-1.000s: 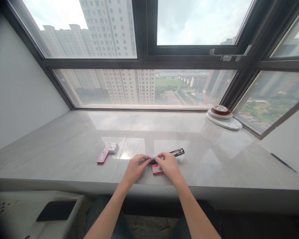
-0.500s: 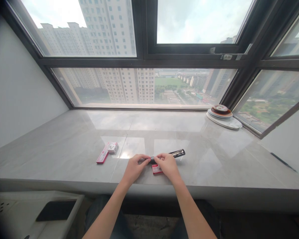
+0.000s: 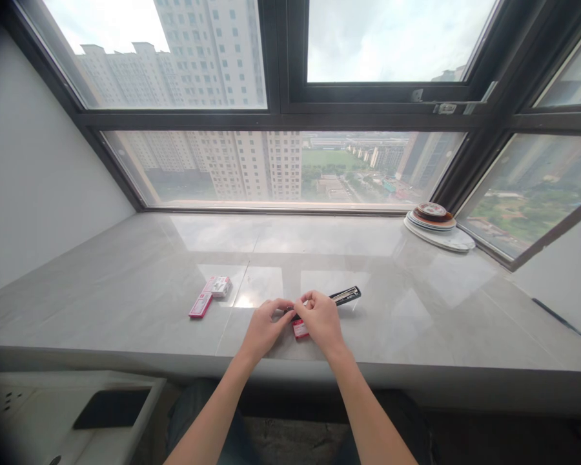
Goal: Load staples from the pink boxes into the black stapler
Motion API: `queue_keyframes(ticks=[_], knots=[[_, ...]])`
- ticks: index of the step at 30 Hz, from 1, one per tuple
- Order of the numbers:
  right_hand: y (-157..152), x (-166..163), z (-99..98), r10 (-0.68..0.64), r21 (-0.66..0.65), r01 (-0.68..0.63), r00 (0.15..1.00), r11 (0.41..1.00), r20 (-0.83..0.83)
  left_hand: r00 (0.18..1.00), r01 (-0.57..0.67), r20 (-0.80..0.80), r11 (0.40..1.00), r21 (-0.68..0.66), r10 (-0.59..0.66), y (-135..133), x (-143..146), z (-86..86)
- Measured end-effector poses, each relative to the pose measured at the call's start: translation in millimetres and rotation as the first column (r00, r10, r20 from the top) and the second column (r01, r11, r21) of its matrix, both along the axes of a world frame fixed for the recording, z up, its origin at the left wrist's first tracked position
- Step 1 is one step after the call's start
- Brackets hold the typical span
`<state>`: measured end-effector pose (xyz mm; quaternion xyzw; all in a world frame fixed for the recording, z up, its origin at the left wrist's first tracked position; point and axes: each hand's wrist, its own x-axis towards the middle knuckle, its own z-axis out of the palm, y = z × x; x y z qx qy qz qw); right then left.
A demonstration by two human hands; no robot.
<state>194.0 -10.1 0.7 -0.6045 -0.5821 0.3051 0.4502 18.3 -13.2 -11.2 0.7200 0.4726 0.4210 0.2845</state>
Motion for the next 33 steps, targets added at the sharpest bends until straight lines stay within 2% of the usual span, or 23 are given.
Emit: queue_keyframes(ticks=[5,10,16,20,22,25,27,30,31,33], knots=[[9.7,6.1,-13.3,-0.065,-0.154,0.047,0.992,0.987,-0.112,0.999,-0.014,-0.043,0.999,0.036,0.015,0.2,2.6,0.5],[9.5,9.6,-22.5,-0.094,-0.149,0.084,0.993,0.985,-0.065,0.998,0.008,-0.068,0.999,0.051,-0.004,-0.3,3.7,1.8],[0.1,10.9,-7.4,-0.058,-0.018,0.064,0.971,0.998,0.232,0.995,-0.014,-0.100,0.998,0.066,0.021,2.8,-0.2,-4.1],[-9.4,6.5,6.6,0.037,0.025,-0.046,0.959,0.999,0.281,0.987,-0.053,-0.145,0.996,0.075,0.063,7.4,-1.7,-8.1],[-15.0,9.1,9.8,0.072,0.037,-0.084,0.965,0.996,0.252,0.986,-0.053,-0.153,0.996,0.076,0.064,8.6,-1.7,-9.0],[-25.2,29.4,4.9,0.009,0.034,-0.016,0.982,0.999,0.186,0.986,-0.052,-0.151,0.996,0.074,0.063,8.5,-1.8,-9.0],[-32.1,54.0,-3.5,-0.025,-0.058,0.033,0.991,0.998,0.134,0.985,-0.048,-0.161,0.996,0.071,0.059,8.1,-2.1,-8.5],[-36.8,95.0,-13.9,-0.046,-0.291,0.037,0.999,0.956,-0.023,0.981,-0.014,-0.192,0.997,0.073,0.028,8.3,-2.2,-8.0],[-35.7,106.5,-14.5,-0.070,-0.327,0.033,0.992,0.944,-0.102,0.979,0.001,-0.203,0.997,0.076,0.014,8.6,-2.0,-8.0],[-28.5,123.0,-10.3,-0.079,-0.316,-0.008,0.962,0.949,-0.261,0.974,0.018,-0.225,0.997,0.081,0.000,9.4,-1.4,-8.4]])
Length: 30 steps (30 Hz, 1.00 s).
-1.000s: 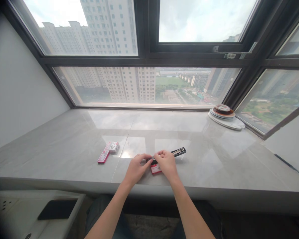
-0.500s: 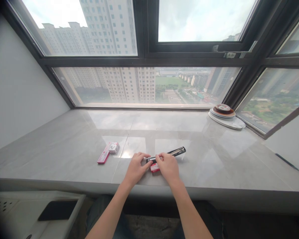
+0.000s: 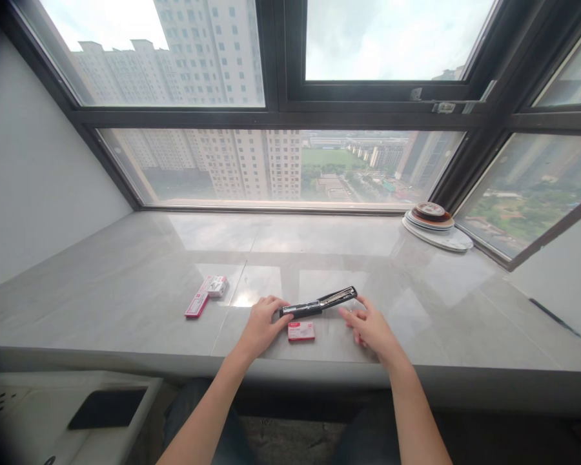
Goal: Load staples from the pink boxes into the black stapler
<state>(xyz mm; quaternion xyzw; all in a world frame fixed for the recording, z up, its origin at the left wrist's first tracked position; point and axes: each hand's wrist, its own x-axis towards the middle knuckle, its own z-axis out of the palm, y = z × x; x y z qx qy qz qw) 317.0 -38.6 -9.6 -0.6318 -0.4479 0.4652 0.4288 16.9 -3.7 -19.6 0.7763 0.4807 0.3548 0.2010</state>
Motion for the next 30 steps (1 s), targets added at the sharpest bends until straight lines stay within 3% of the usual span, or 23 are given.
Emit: queue_keyframes(ticks=[3,5,9,12,16,19,22,24,25,27,30], knots=[[20.0,8.0,16.9,0.112,0.123,-0.096,0.986,0.988,-0.127,1.000,-0.008,-0.030,1.000,0.002,0.008,0.9,1.2,-0.9],[34.9,4.1,31.0,0.213,0.169,-0.194,0.971,0.966,-0.104,0.999,-0.011,-0.046,1.000,0.000,0.011,0.9,1.7,-1.4],[56.2,-20.5,53.2,0.408,0.211,-0.420,0.907,0.883,0.102,0.997,-0.019,-0.070,1.000,0.007,0.019,0.0,2.6,-1.6],[62.3,-46.7,56.9,0.487,0.248,-0.564,0.817,0.788,0.309,0.996,-0.032,-0.082,0.999,0.015,0.033,-0.5,3.8,-1.7],[62.1,-74.6,47.0,0.415,0.211,-0.625,0.696,0.752,0.585,0.994,-0.050,-0.091,0.998,0.025,0.052,-0.9,4.9,-1.2],[58.9,-79.4,39.6,0.346,0.204,-0.639,0.625,0.741,0.700,0.997,-0.045,-0.067,0.999,0.027,0.047,-3.5,3.8,2.2],[56.5,-69.8,36.0,0.300,0.241,-0.636,0.620,0.733,0.725,0.994,-0.112,0.006,0.992,0.054,0.111,-10.6,3.6,10.3],[56.7,-59.9,32.6,0.238,0.284,-0.582,0.659,0.762,0.714,0.990,-0.140,0.027,0.986,0.088,0.138,-18.1,6.4,17.8],[57.4,-55.1,29.9,0.207,0.296,-0.540,0.685,0.788,0.699,0.995,-0.103,0.011,0.989,0.106,0.103,-22.3,8.8,21.7],[59.1,-47.0,22.4,0.189,0.274,-0.455,0.741,0.847,0.644,0.993,0.099,-0.074,0.988,0.123,-0.090,-30.3,14.6,28.6],[58.3,-39.5,9.7,0.210,0.210,-0.360,0.830,0.909,0.516,0.898,0.409,-0.212,0.909,0.080,-0.386,-36.3,17.5,34.3]])
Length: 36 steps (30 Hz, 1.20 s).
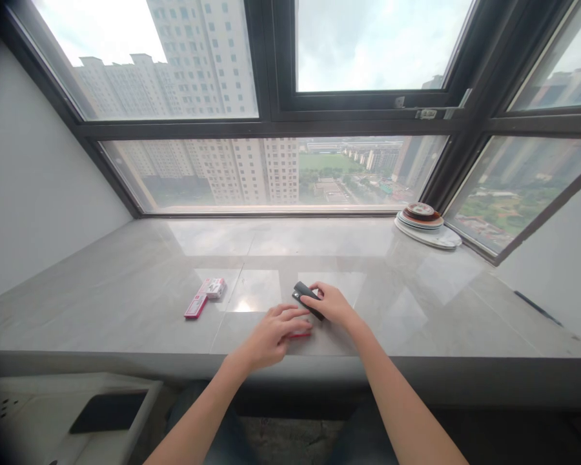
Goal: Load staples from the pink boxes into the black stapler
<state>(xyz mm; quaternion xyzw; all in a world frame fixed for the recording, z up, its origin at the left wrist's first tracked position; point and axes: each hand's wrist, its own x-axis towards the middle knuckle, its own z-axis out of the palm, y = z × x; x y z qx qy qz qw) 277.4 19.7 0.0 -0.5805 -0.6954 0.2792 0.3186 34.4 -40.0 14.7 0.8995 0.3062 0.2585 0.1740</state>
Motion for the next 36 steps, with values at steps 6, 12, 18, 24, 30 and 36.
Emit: queue_keyframes(ticks=[6,12,18,24,30,36], knots=[[-23.9,1.2,-14.5,-0.066,-0.080,0.049,0.972,0.996,-0.226,0.975,-0.220,-0.056,0.972,-0.078,0.216,17.9,-45.2,-3.9],[-43.6,-22.4,-17.8,-0.087,-0.182,0.024,0.934,0.983,-0.346,0.964,-0.267,-0.035,0.952,-0.151,0.265,29.9,-55.2,-9.4],[-54.0,-44.5,-14.7,-0.138,0.004,0.143,0.968,0.990,-0.211,0.969,-0.239,0.030,0.957,-0.165,0.247,24.8,-16.5,-17.8],[-61.0,-45.9,-18.5,-0.323,0.036,0.342,0.913,0.939,-0.248,0.818,-0.565,0.123,0.825,-0.008,0.561,12.3,-38.7,-11.5],[-63.1,-47.0,-17.4,-0.310,0.025,0.323,0.924,0.946,-0.223,0.146,-0.989,0.012,0.146,0.017,0.989,20.9,-141.1,-21.9],[-59.1,-52.6,-19.6,-0.286,0.030,0.289,0.955,0.957,-0.080,0.435,-0.882,-0.219,0.462,0.088,0.873,11.3,-158.3,-36.5]])
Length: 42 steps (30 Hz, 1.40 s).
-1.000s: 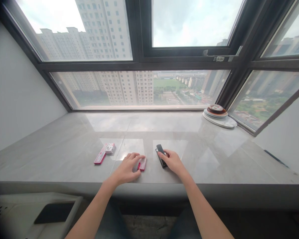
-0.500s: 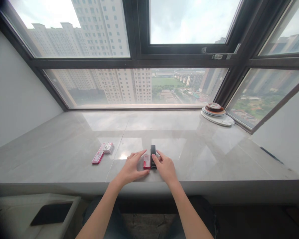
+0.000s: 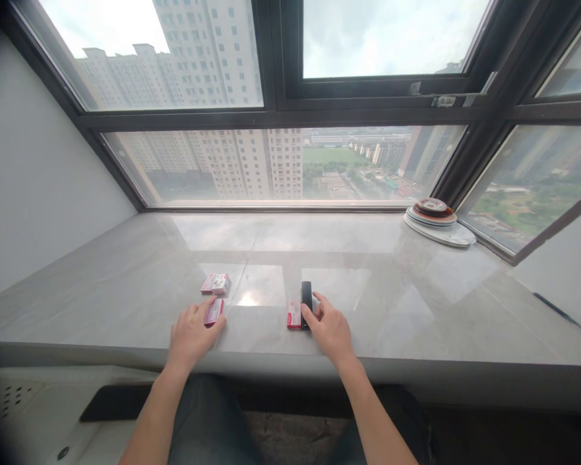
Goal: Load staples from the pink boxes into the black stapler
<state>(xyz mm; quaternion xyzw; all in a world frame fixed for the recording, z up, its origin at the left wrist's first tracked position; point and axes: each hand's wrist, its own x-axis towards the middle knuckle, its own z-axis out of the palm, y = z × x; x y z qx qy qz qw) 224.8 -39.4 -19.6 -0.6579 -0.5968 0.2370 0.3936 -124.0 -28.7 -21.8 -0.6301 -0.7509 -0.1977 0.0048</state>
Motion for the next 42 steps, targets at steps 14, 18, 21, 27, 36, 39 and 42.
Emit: queue_keyframes(ticks=[14,18,21,27,36,39,42], knots=[[-0.3,2.3,0.7,0.059,0.004,-0.059,0.998,0.998,0.033,0.589,0.727,0.380,0.673,0.137,-0.713,30.1,121.3,35.4],[-2.1,4.2,2.9,0.098,0.012,-0.098,0.995,0.995,0.016,0.539,0.798,0.357,0.598,0.075,-0.763,34.6,148.9,31.8],[-1.8,4.6,2.9,0.104,0.010,-0.104,0.995,0.994,0.008,0.523,0.807,0.350,0.584,0.090,-0.777,30.6,151.2,30.1],[-0.6,3.5,1.4,0.075,0.000,-0.075,0.997,0.997,-0.004,0.708,0.574,0.339,0.784,0.236,-0.620,54.4,88.4,51.9],[1.0,2.1,1.1,0.058,-0.012,-0.058,0.998,0.998,-0.013,0.948,0.209,0.235,0.977,0.050,-0.215,87.8,-59.7,7.7],[1.8,1.6,0.0,0.053,-0.014,-0.053,0.999,0.998,-0.009,0.940,0.306,0.159,0.952,-0.003,-0.302,65.3,-74.1,-6.8],[2.3,0.8,-0.5,0.048,-0.022,-0.048,0.999,0.999,-0.002,0.919,0.379,0.139,0.924,-0.059,-0.368,41.5,-75.2,-2.2]])
